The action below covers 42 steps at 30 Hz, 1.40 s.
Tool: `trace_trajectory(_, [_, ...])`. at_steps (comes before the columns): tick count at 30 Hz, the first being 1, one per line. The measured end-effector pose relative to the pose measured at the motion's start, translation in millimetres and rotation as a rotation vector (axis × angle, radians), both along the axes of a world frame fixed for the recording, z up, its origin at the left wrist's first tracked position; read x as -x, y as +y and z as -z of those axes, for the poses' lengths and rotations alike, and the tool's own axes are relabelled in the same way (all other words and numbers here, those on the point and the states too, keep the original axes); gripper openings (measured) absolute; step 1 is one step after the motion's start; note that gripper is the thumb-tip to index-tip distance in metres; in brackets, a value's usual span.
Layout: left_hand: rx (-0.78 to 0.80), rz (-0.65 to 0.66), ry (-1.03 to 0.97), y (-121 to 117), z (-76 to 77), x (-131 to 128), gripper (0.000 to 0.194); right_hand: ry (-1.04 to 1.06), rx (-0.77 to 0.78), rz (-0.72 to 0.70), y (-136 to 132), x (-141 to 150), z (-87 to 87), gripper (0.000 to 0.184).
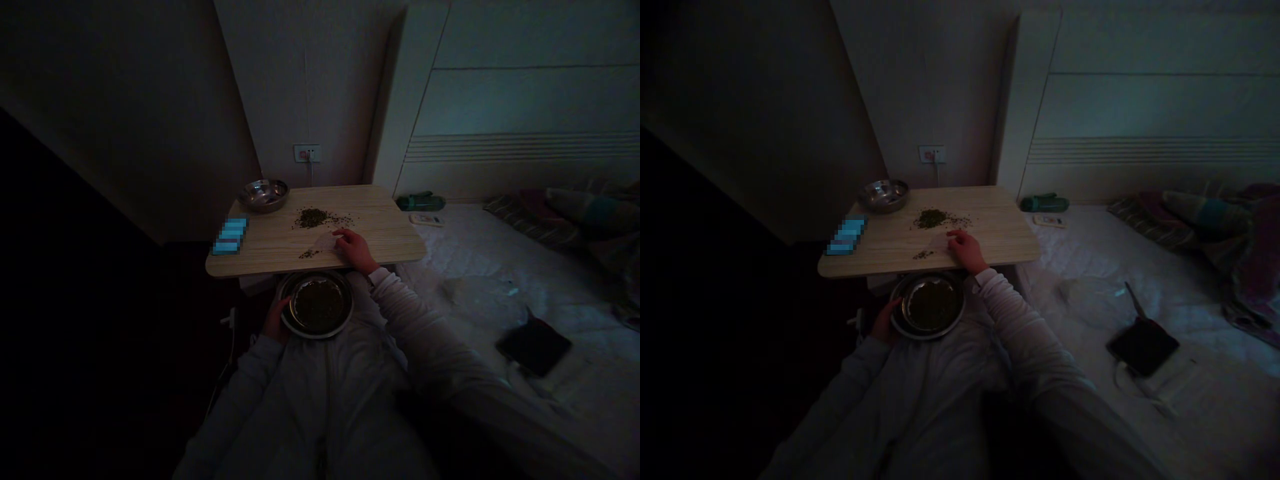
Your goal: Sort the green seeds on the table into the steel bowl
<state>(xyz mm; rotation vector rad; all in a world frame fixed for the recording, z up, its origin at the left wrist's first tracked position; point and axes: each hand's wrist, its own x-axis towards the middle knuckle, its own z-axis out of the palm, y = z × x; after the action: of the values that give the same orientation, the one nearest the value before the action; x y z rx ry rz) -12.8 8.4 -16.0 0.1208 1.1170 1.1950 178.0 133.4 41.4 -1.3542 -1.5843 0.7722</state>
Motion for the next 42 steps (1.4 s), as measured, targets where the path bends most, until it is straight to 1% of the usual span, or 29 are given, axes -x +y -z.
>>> trace_trajectory(5, [-0.017, 0.005, -0.017, -1.2, -0.9, -0.8, 0.013, -0.070, -0.014, 0.003, -2.1, 1.5, -0.2, 0.031])
trace_trajectory(10, [-0.009, -0.009, -0.009, -1.6, -4.5, -1.3, 0.015, -0.038, -0.004, -0.047, -4.3, 0.5, -2.4, 0.029])
trace_trajectory(13, [-0.004, -0.022, 0.006, -0.9, -4.5, -0.9, 0.014, -0.012, 0.009, -0.041, -4.5, 0.4, -2.1, 0.029])
trace_trajectory(16, [-0.012, -0.007, 0.011, -0.9, -3.6, -0.7, 0.014, -0.001, 0.025, -0.026, -5.7, 0.9, -2.4, 0.030])
trace_trajectory(21, [-0.009, -0.033, 0.024, -1.0, -5.8, -1.7, 0.018, -0.018, 0.042, -0.052, -7.2, 0.9, -4.6, 0.029])
trace_trajectory(27, [-0.010, -0.005, -0.010, -1.2, -7.7, -1.9, 0.014, -0.068, 0.010, -0.064, -7.1, 0.1, -4.4, 0.028])
trace_trajectory(30, [0.002, 0.003, -0.018, -1.8, -7.4, -1.9, 0.012, -0.072, 0.008, -0.041, -7.5, 0.2, -3.4, 0.028])
trace_trajectory(35, [0.002, -0.006, -0.023, -1.9, -6.7, -1.7, 0.014, -0.066, 0.018, 0.027, -7.1, 0.4, -0.8, 0.027])
trace_trajectory(42, [0.002, -0.005, -0.018, -1.6, -4.4, -0.6, 0.015, -0.043, -0.032, 0.082, -7.7, -0.2, -1.6, 0.024])
